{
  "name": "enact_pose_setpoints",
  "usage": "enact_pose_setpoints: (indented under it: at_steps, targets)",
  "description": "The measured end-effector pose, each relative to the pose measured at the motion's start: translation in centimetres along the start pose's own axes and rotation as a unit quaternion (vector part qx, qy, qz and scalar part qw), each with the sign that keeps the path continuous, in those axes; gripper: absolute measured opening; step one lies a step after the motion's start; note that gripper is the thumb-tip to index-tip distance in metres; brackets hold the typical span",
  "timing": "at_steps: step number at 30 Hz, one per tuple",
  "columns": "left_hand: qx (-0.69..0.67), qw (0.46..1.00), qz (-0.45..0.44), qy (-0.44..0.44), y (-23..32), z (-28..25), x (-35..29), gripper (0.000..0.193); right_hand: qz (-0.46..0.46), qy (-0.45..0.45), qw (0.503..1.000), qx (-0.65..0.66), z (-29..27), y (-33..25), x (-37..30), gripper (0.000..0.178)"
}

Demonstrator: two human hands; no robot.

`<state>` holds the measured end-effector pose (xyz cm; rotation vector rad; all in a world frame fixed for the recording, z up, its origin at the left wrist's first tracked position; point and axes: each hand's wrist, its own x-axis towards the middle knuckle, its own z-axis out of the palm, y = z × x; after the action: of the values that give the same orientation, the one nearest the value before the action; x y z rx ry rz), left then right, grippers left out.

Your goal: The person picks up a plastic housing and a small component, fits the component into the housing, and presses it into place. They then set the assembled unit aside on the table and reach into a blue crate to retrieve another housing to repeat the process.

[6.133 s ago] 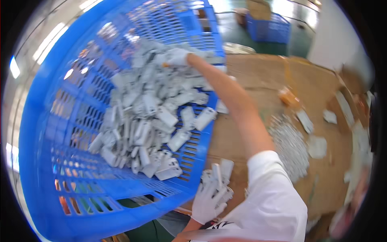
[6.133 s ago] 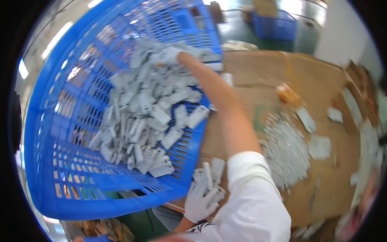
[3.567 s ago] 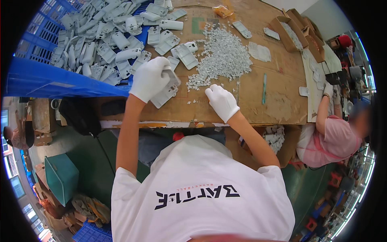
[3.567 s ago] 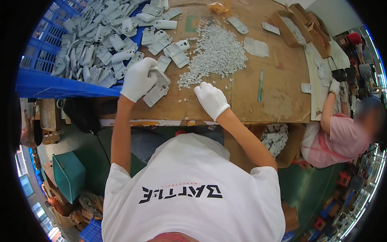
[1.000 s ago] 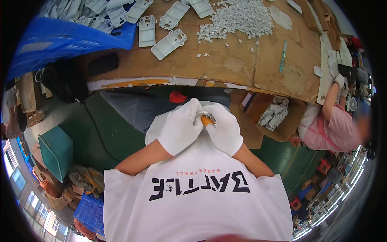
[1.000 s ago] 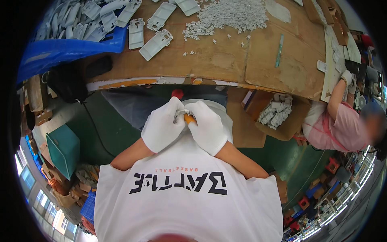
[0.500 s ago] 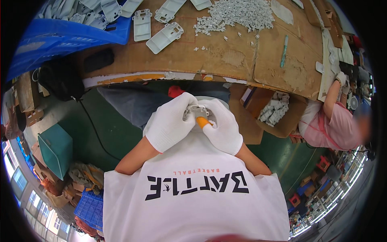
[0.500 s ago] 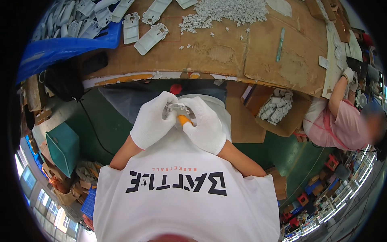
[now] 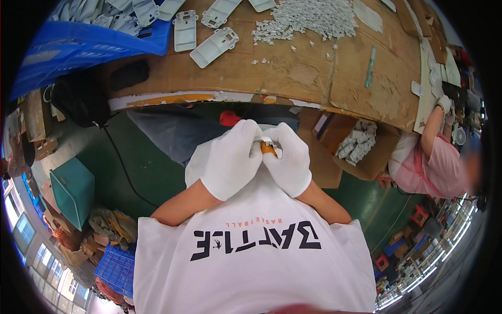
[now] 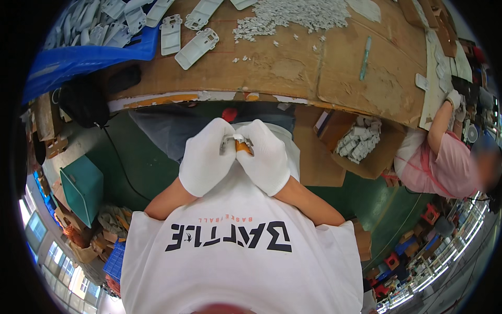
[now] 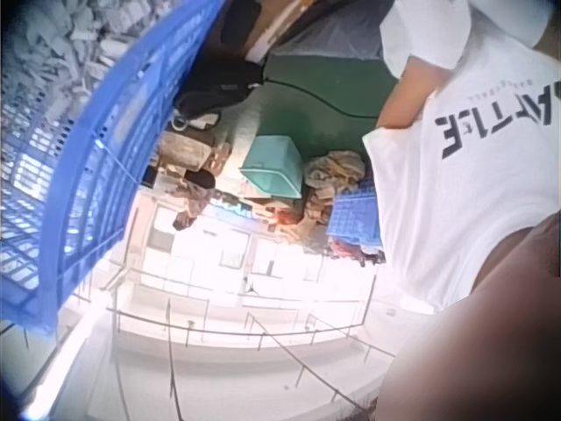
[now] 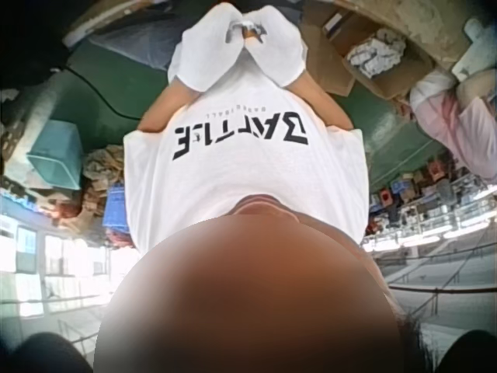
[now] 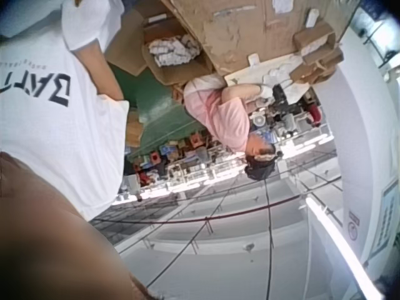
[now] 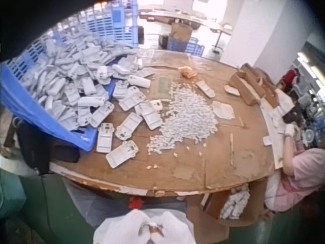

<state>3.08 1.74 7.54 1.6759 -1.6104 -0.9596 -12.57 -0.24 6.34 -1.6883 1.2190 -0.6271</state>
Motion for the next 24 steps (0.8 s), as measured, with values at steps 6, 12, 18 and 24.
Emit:
enact_pose_setpoints:
  at_steps: [6,12,18,24]
  targets:
    - [-0.015,0.999,-0.031,0.008,-1.1,-1.0,4.4,0.015,-0.068,0.084,0.991,0.077,-2.8,-0.5,1.9,0.053]
    - [-0.194,0.978,-0.079,-0.007,0.7,-0.4,7.8,0.014,-0.205,0.129,0.931,-0.273,-3.7,0.2,0.7,0.054]
    - [-0.16,0.982,0.007,-0.099,2.9,0.0,8.8,0.025,-0.211,0.198,0.919,-0.268,-3.9,2.4,2.4,0.039]
    - [-0.236,0.966,0.012,-0.103,3.1,0.3,9.9,0.036,-0.194,0.194,0.939,-0.208,-5.5,3.3,4.3,0.038]
